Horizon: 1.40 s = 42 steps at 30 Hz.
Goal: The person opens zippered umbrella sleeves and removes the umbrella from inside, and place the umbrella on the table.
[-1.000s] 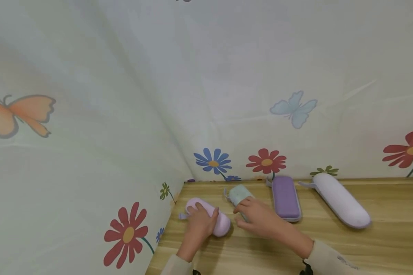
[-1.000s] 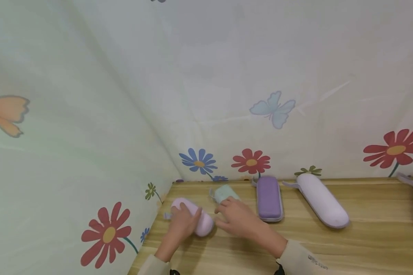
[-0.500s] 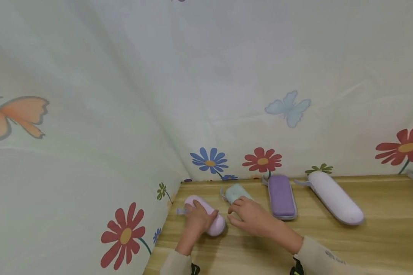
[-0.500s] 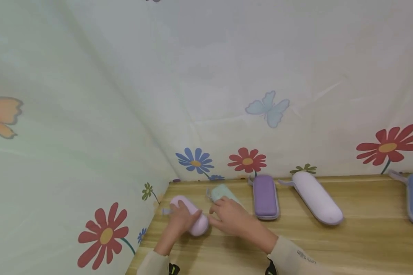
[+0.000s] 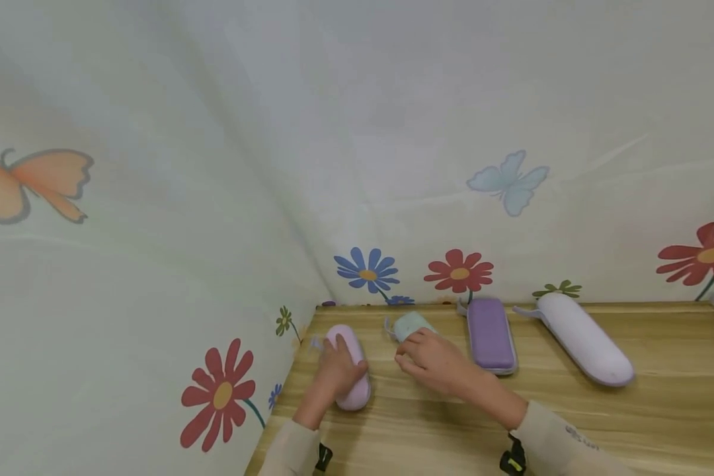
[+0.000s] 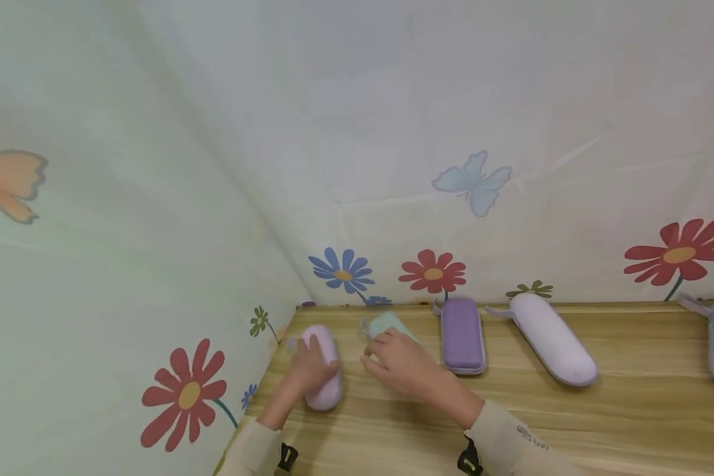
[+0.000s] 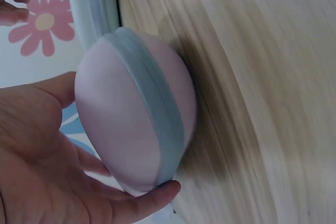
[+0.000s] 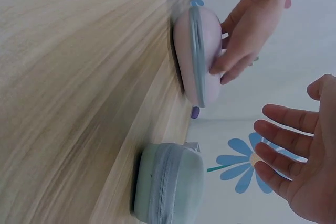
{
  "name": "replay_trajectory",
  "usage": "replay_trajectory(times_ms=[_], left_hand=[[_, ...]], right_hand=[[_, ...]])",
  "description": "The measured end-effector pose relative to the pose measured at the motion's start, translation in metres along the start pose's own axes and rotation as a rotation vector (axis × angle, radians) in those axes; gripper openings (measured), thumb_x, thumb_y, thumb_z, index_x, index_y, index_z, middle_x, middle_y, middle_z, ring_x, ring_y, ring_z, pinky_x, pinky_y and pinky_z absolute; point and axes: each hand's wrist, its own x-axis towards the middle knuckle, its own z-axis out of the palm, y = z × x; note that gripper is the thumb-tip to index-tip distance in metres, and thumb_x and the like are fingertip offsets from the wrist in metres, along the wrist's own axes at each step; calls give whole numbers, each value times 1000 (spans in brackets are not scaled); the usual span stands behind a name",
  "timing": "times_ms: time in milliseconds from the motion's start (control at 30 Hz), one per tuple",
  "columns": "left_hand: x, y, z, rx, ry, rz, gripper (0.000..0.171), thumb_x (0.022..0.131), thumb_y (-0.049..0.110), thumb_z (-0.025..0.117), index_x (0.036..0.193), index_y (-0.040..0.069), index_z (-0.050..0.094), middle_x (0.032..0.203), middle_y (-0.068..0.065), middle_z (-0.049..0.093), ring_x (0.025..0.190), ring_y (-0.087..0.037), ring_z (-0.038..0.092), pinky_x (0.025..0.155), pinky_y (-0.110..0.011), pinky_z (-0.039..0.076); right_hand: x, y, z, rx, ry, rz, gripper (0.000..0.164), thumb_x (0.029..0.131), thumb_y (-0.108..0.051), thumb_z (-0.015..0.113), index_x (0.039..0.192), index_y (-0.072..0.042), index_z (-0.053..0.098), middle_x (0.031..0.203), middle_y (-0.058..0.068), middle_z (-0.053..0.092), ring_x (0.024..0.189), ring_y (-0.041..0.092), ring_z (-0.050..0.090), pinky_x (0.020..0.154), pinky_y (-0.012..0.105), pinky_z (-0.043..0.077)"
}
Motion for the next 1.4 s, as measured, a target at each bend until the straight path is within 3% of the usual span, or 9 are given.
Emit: replay_trajectory(times_ms=[200, 300, 567, 733, 900, 1233, 1300, 1400], left_hand=[[6, -12, -11, -15, -117, 18, 92, 86, 20, 74, 158, -7, 23, 157, -42, 16, 134, -65, 31, 102, -69, 39], [8, -20, -10, 23, -143, 52, 92, 87, 20, 73, 160, -2, 22, 159, -38, 17, 134, -63, 34, 98, -68, 43], [9, -45, 4, 217, -128, 202, 81, 96, 27, 59, 163, 7, 17, 163, -28, 19, 134, -52, 41, 96, -64, 46], [9, -59, 7, 290, -87, 314, 83, 93, 26, 61, 163, 11, 20, 164, -24, 22, 133, -48, 44, 94, -67, 46], [9, -74, 9, 378, -57, 428, 83, 94, 29, 59, 164, 16, 17, 166, -18, 22, 135, -43, 46, 96, -61, 48], [6, -94, 3, 401, -62, 625, 80, 94, 32, 51, 165, 22, 15, 169, -9, 18, 141, -34, 41, 101, -59, 46], [4, -95, 2, 413, -33, 637, 77, 96, 35, 51, 164, 23, 18, 168, -7, 23, 140, -32, 43, 99, -60, 46], [-4, -95, 5, 412, 0, 582, 70, 100, 41, 49, 163, 23, 23, 165, -8, 30, 137, -34, 46, 97, -63, 46]], right_hand=[[4, 2, -8, 10, 10, 7, 25, 104, -27, 55, 103, -13, 75, 104, -1, 70, 106, 24, 61, 92, 43, 52], [3, 2, -8, 7, -4, 14, 25, 105, -26, 54, 105, -12, 75, 105, 0, 70, 106, 25, 61, 92, 43, 52], [5, 4, 0, 17, -29, 5, 26, 105, -26, 53, 106, -12, 74, 105, 0, 70, 106, 25, 61, 94, 43, 50], [7, 3, 4, 31, -31, -13, 25, 105, -24, 53, 105, -12, 74, 103, 0, 70, 100, 24, 61, 90, 42, 51], [12, 3, 9, 34, -44, -35, 22, 104, -20, 55, 105, -10, 74, 103, 1, 70, 99, 24, 61, 88, 41, 52], [21, -1, 23, 9, -101, -44, 19, 99, -14, 61, 113, -8, 73, 108, 4, 71, 102, 23, 64, 88, 39, 54], [24, -1, 26, 26, -111, -33, 22, 98, -13, 61, 117, -7, 71, 110, 6, 71, 100, 22, 65, 85, 38, 55], [28, -1, 32, 48, -121, -22, 26, 96, -10, 62, 121, -6, 69, 110, 8, 71, 95, 19, 66, 79, 34, 55]])
